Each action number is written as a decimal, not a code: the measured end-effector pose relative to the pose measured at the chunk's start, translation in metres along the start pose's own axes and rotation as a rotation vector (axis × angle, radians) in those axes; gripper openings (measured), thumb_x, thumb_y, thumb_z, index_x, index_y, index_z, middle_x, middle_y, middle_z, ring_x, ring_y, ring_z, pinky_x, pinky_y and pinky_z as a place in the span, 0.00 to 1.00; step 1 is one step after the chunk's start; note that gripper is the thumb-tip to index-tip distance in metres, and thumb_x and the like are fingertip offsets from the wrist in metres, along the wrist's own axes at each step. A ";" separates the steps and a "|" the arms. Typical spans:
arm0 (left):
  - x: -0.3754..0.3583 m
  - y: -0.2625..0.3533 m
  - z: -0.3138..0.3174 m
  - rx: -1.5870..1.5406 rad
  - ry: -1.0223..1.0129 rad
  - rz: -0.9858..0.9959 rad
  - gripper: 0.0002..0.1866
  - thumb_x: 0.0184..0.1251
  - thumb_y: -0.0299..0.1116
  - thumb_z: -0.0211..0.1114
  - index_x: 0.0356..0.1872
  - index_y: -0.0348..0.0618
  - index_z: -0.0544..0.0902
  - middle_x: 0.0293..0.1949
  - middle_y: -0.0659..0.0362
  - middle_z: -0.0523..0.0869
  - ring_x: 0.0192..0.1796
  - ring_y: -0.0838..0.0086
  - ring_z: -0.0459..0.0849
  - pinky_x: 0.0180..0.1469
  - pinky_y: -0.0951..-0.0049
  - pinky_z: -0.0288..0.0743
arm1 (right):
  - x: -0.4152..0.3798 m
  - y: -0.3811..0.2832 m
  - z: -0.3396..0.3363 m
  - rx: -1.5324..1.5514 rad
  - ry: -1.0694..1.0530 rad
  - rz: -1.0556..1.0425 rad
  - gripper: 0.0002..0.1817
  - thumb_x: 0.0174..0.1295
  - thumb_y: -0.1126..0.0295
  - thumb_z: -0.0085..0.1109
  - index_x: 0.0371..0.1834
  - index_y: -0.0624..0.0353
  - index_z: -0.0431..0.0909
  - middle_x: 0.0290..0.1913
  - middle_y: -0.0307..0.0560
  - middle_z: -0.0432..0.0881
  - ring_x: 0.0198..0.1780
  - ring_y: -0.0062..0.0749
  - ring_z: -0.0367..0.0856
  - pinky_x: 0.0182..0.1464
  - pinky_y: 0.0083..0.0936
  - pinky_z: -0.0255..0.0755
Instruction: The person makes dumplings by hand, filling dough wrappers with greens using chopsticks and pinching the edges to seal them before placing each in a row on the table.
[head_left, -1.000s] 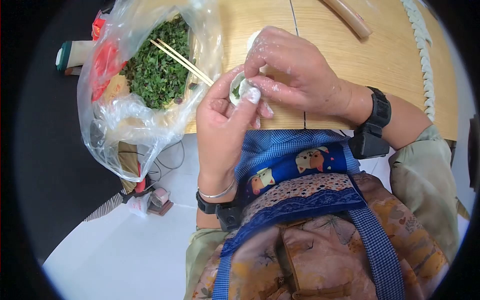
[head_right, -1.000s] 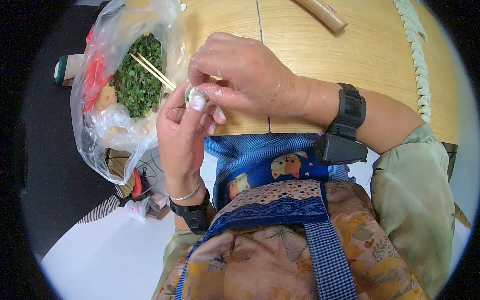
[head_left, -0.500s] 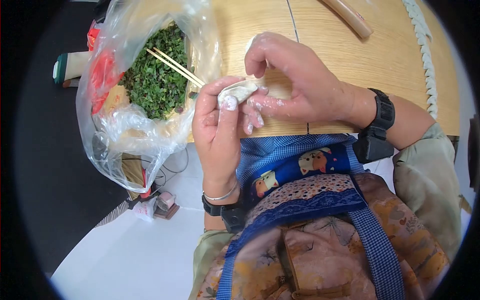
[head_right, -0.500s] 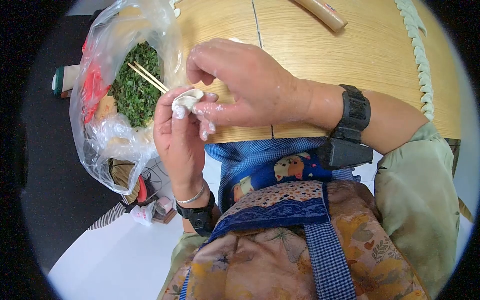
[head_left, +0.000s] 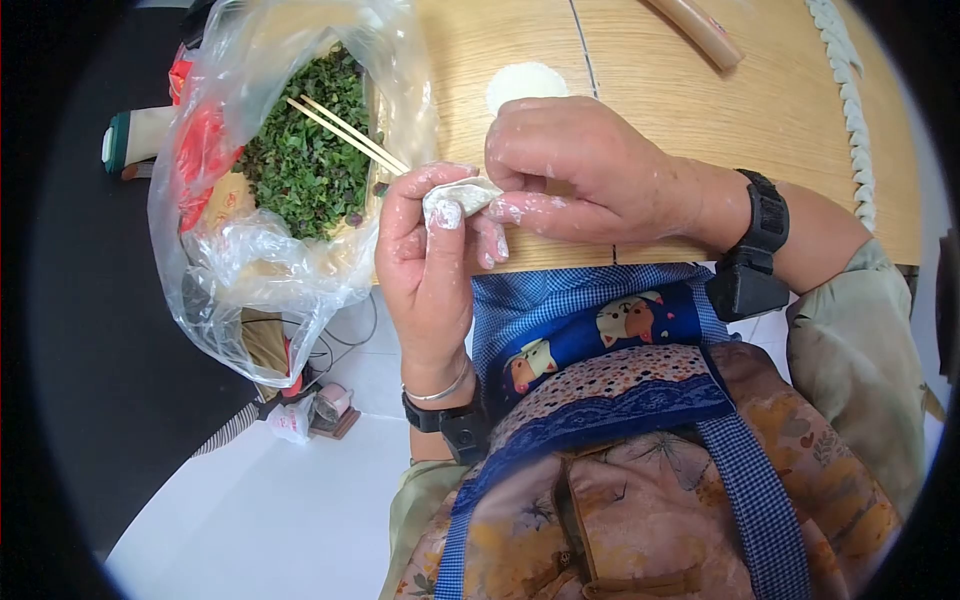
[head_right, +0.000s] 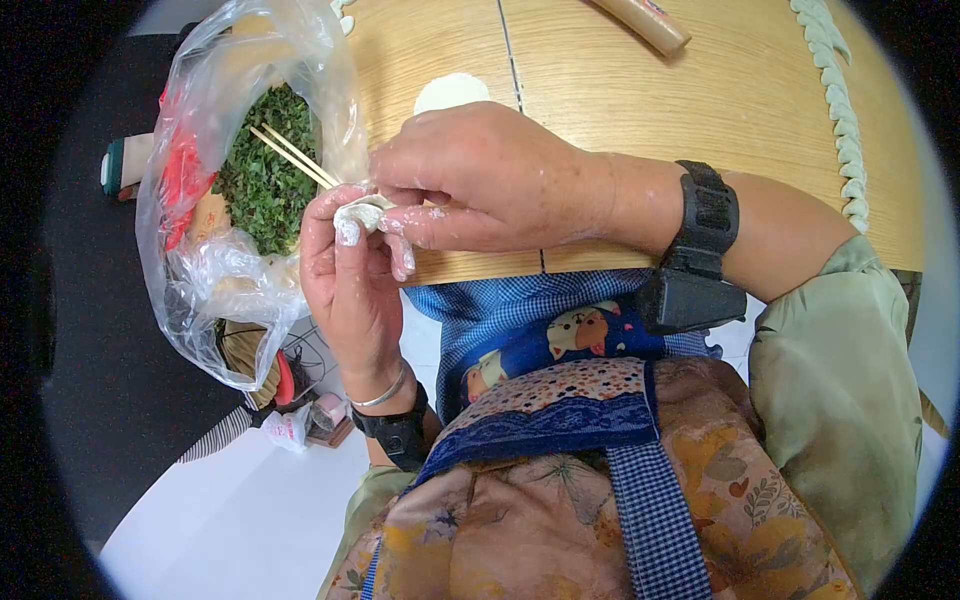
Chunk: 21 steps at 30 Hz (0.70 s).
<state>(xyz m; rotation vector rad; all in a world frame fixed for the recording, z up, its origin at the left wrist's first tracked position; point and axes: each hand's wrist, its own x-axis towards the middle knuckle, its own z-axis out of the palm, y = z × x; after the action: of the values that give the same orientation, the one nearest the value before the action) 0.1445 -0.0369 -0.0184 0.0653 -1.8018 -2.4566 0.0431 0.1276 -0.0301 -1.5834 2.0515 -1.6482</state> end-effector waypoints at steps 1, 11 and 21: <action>0.000 0.000 -0.001 0.007 -0.006 0.001 0.11 0.76 0.30 0.53 0.52 0.35 0.73 0.34 0.58 0.81 0.29 0.81 0.76 0.31 0.82 0.68 | 0.000 0.001 0.002 -0.009 0.013 -0.014 0.12 0.59 0.66 0.62 0.31 0.61 0.71 0.27 0.48 0.70 0.28 0.43 0.71 0.31 0.33 0.65; 0.000 0.000 0.002 -0.022 -0.013 -0.004 0.11 0.76 0.31 0.52 0.52 0.35 0.72 0.34 0.56 0.81 0.29 0.81 0.75 0.31 0.82 0.68 | 0.001 -0.001 0.003 -0.052 0.066 -0.036 0.07 0.62 0.66 0.58 0.35 0.58 0.77 0.28 0.49 0.78 0.34 0.48 0.78 0.36 0.38 0.72; -0.003 0.002 0.001 -0.002 -0.007 -0.012 0.11 0.76 0.30 0.53 0.52 0.35 0.72 0.37 0.57 0.82 0.32 0.82 0.77 0.34 0.84 0.70 | 0.000 -0.003 -0.004 -0.087 -0.056 0.059 0.13 0.59 0.62 0.64 0.26 0.56 0.72 0.21 0.45 0.71 0.25 0.43 0.73 0.27 0.34 0.65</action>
<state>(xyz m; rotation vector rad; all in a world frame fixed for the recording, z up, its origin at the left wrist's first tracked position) 0.1472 -0.0367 -0.0160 0.0677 -1.8066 -2.4698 0.0426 0.1301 -0.0259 -1.5594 2.1475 -1.4969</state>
